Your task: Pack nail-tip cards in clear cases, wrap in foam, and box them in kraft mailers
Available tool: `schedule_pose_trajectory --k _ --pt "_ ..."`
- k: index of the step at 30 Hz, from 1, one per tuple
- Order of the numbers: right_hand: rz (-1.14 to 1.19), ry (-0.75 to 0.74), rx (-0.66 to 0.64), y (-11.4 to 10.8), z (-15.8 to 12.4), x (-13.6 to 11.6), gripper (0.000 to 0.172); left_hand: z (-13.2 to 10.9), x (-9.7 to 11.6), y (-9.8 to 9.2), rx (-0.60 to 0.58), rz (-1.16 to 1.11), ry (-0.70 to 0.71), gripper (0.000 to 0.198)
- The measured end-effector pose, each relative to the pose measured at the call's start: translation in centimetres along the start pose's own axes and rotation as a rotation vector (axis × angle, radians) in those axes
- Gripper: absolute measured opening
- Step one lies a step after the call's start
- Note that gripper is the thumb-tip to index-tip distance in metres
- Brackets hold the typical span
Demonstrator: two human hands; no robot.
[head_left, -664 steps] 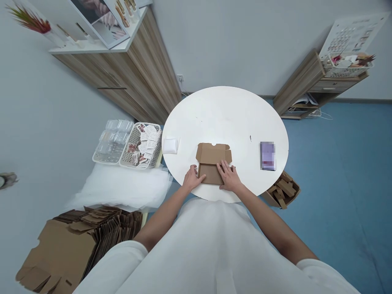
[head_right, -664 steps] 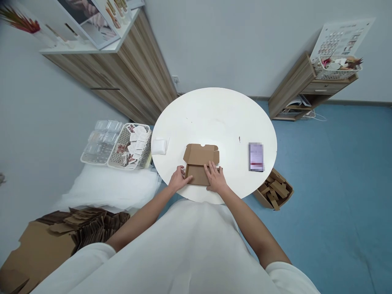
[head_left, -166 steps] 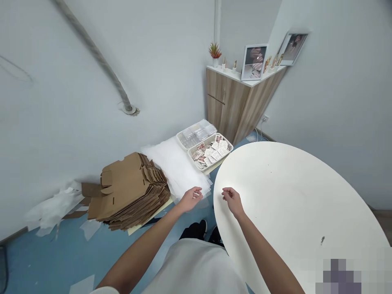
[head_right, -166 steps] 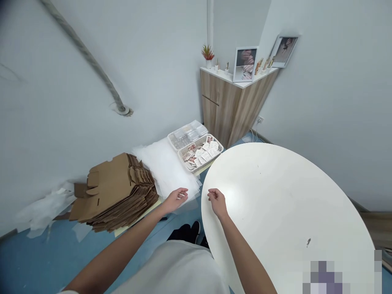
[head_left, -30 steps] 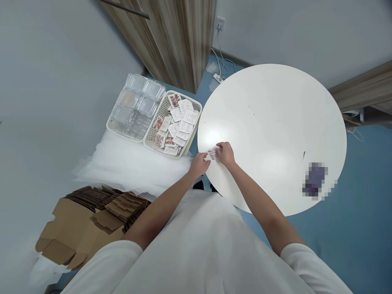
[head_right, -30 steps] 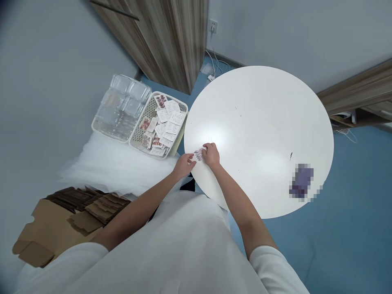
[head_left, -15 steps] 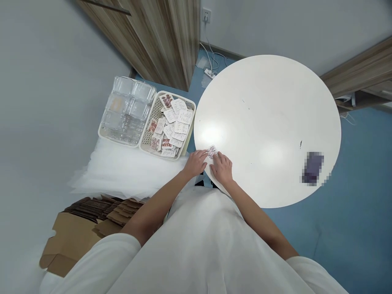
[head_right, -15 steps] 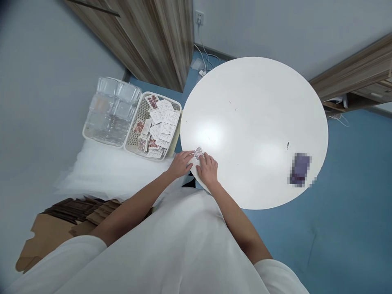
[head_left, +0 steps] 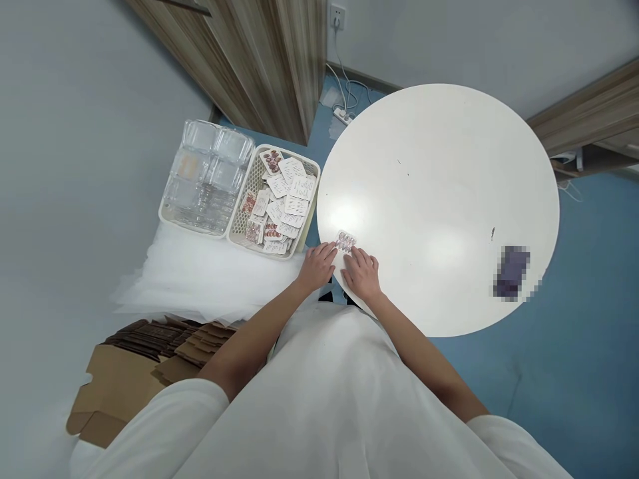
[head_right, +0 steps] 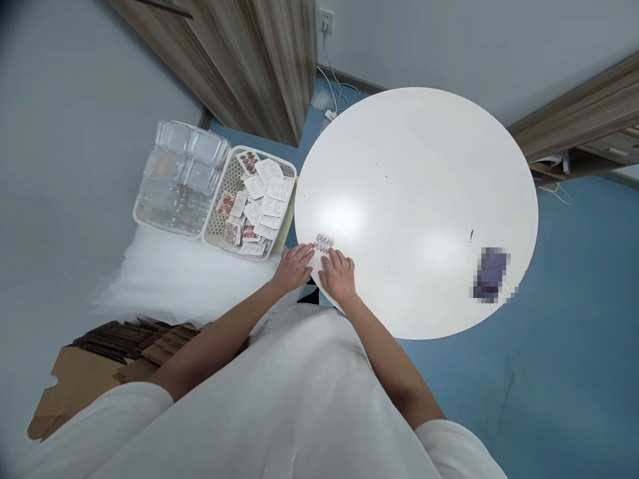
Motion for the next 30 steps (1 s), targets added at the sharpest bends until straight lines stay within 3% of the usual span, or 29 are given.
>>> schedule_pose_trajectory --k 8,30 --pt "-0.033 0.018 -0.012 0.3 1.3 0.2 0.036 0.1 -0.2 -0.2 0.003 0.167 -0.052 0.046" --pt "-0.021 0.017 -0.043 -1.0 3.8 0.3 0.047 1.6 -1.6 -1.2 -0.012 0.172 -0.132 0.053"
Point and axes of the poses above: each hand's wrist, its own z-axis towards the middle knuckle, its own y-axis out of the palm, x = y × z, the point moved 10 cm from there along z, towards the middle knuckle, and after that the axes turned 15 degrees about -x, right-handed, at the moved point
